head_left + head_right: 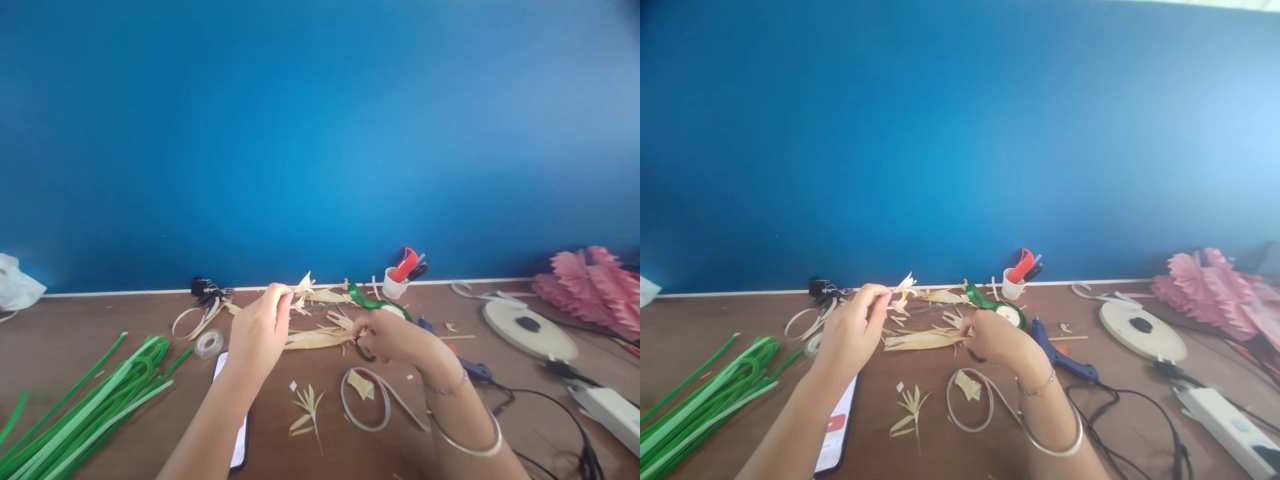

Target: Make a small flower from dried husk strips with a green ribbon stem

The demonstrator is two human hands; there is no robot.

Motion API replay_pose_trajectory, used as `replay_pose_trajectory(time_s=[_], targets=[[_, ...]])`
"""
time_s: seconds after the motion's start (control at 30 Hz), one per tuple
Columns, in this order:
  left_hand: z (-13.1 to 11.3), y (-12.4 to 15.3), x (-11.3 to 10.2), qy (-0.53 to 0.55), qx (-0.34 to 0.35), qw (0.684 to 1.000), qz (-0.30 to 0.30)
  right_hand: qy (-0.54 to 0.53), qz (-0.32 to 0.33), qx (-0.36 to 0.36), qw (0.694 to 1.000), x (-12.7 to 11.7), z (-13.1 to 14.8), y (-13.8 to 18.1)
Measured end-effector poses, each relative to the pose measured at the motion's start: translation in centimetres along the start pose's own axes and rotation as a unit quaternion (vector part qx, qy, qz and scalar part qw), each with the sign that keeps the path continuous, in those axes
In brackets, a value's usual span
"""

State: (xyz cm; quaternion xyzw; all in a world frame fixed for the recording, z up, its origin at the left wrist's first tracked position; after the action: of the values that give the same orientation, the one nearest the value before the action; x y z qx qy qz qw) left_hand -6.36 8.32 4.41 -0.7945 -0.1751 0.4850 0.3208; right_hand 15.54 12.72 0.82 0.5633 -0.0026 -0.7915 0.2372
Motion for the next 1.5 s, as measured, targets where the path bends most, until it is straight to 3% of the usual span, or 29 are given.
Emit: replay_pose_trajectory(time_s=[0.1,0.23,0.37,0.5,0.67,0.77,0.87,1.0,1.17,1.33,1.5], targets=[[0.1,0.1,0.0,0.005,-0.003,1.0,-0.003,0.023,-0.047,0.004,0.999,0.3,-0.7,-1.3],[0.1,0.2,-0.1,0.013,0.0,1.0,-0.002,0.024,-0.06,-0.062,0.996,2.3,0.3,-3.3],[0.2,0.2,-0.2,0.013,-0.008,1.0,0.001,0.021,-0.021,-0.115,0.993,4.3,3.2,-3.3],[0.3,0.2,-0.3,0.011,-0.019,1.0,-0.002,0.023,0.063,-0.14,0.988,5.9,6.2,-1.6],[0.3,0.2,-0.3,0.017,-0.014,1.0,0.0,0.019,0.121,-0.15,0.981,8.1,7.8,-1.6],[0.2,0.2,-0.3,0.016,-0.019,1.0,-0.003,-0.019,0.141,-0.166,0.976,7.7,7.3,-2.0],[0.2,0.2,-0.5,0.012,-0.024,1.0,-0.011,-0.07,0.132,-0.182,0.972,5.8,6.1,-1.8],[0.1,0.1,-0.6,0.009,-0.021,1.0,-0.021,-0.064,0.049,-0.154,0.985,4.0,5.3,-1.4],[0.2,0.2,-0.5,0.009,-0.015,1.0,-0.013,0.0,0.052,-0.146,0.988,5.5,6.5,-1.5],[0.5,0.4,-0.1,0.009,-0.003,1.0,-0.013,0.121,-0.037,-0.044,0.991,5.4,4.6,-2.9],[0.6,0.3,0.2,0.005,0.0,1.0,-0.012,0.188,0.001,-0.021,0.982,6.0,4.0,-3.4]])
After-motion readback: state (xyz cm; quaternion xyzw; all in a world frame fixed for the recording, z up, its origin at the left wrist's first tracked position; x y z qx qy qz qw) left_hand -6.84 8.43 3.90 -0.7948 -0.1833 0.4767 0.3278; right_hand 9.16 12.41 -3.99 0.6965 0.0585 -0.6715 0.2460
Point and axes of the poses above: each hand's wrist, its own y-axis away from the middle knuckle, its own x-axis out of the palm, z = x × y, the point moved 4 cm from there along -y, towards the middle knuckle, and after that the axes turned 2 degrees about y, right-handed, at the moved point
